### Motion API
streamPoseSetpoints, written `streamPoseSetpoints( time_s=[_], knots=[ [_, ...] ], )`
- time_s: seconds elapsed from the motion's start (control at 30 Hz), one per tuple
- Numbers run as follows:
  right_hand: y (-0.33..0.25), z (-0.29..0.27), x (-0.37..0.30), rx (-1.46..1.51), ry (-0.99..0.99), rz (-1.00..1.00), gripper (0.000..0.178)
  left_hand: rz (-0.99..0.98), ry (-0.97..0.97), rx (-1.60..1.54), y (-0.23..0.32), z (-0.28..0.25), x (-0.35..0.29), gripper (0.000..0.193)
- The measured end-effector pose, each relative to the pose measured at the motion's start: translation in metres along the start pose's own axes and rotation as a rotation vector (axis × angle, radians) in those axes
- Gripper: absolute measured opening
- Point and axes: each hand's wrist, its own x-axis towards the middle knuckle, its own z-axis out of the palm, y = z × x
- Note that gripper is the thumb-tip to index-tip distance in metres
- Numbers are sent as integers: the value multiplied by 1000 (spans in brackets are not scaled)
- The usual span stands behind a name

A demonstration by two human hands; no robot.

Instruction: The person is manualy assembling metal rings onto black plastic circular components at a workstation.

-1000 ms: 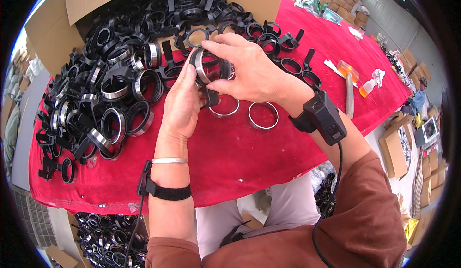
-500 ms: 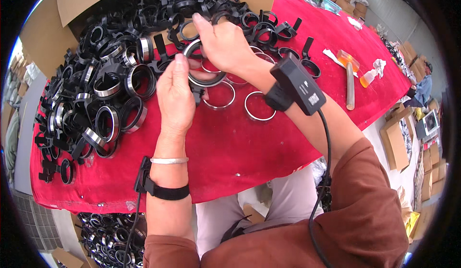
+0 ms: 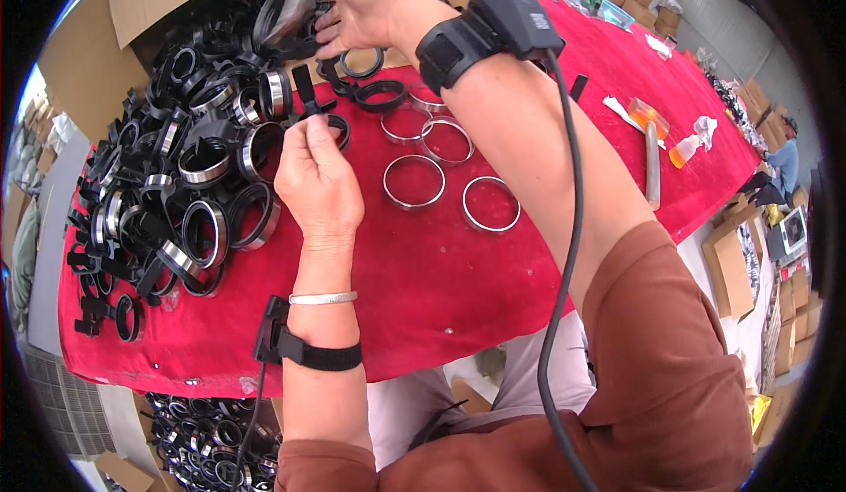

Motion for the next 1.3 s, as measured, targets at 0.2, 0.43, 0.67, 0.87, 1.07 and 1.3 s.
streamPoseSetpoints(
  time_s=[0.2, 0.43, 0.67, 0.87, 1.07, 1.3],
  knots=[
    [99, -64, 9, -1578, -144, -342, 30, -219, 2, -62, -5, 4, 2, 27],
    [37, -80, -59, -1264, -383, -655, 20, 460, -204, 492, -14, 4, -4, 52],
    [20, -91, -103, -1115, 187, -806, 40, 94, -220, 205, -2, 1, 7, 25],
    [96, -72, -159, -1520, -4, -357, 71, -126, -74, -307, -3, -1, 10, 20],
    [114, -66, -153, -1479, 4, -250, 71, -134, -78, -393, -6, 1, 9, 18],
    [117, -84, -165, -1350, -89, -1151, 60, -300, -138, -662, 6, -6, 12, 27]
  ],
)
